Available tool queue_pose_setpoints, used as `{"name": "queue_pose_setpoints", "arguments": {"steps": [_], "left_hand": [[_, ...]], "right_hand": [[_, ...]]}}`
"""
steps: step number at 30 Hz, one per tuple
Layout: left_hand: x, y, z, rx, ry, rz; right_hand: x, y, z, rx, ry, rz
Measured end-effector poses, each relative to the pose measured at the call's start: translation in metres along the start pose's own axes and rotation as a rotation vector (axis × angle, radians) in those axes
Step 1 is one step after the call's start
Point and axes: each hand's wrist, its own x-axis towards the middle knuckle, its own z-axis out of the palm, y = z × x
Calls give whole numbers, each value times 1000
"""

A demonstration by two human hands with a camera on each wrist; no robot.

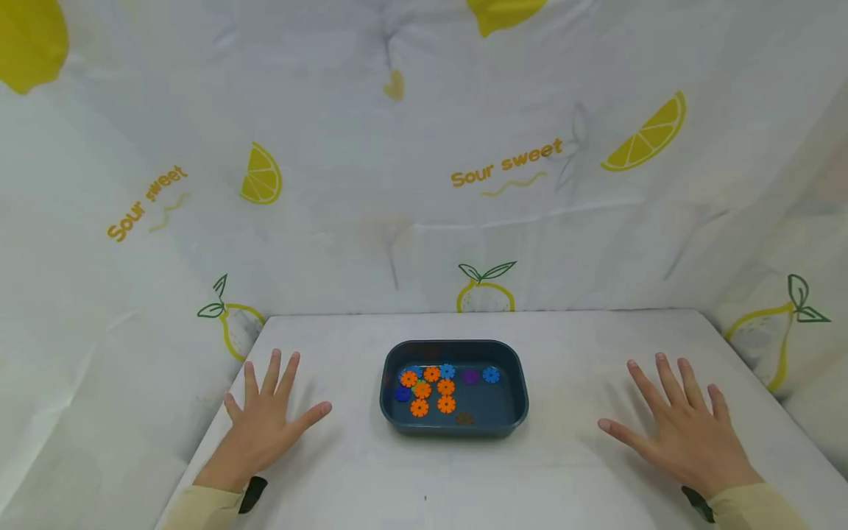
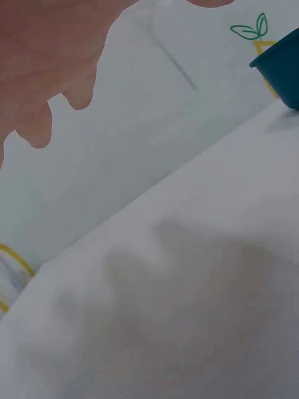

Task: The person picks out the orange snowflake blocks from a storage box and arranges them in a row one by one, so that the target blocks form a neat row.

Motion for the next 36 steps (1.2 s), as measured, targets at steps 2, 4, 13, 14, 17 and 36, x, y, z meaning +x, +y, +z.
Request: {"name": "queue_pose_setpoints", "arguments": {"steps": [2, 4, 13, 14, 17, 36], "left_hand": [[3, 1, 2, -46, -1, 0], [7, 3, 2, -101, -1, 3], [32, 30, 10, -330, 32, 51], [36, 35, 12, -350, 30, 53], [47, 49, 18, -404, 8, 38], [81, 87, 52, -827, -281, -33]], "right_hand": [[4, -2, -2, 10, -9, -11], [9, -5, -6, 20, -11, -25], [44, -34, -27, 85, -54, -102], [48, -39, -30, 91, -54, -111], [61, -54, -37, 103, -34, -152], [151, -195, -37, 189, -63, -540]]}}
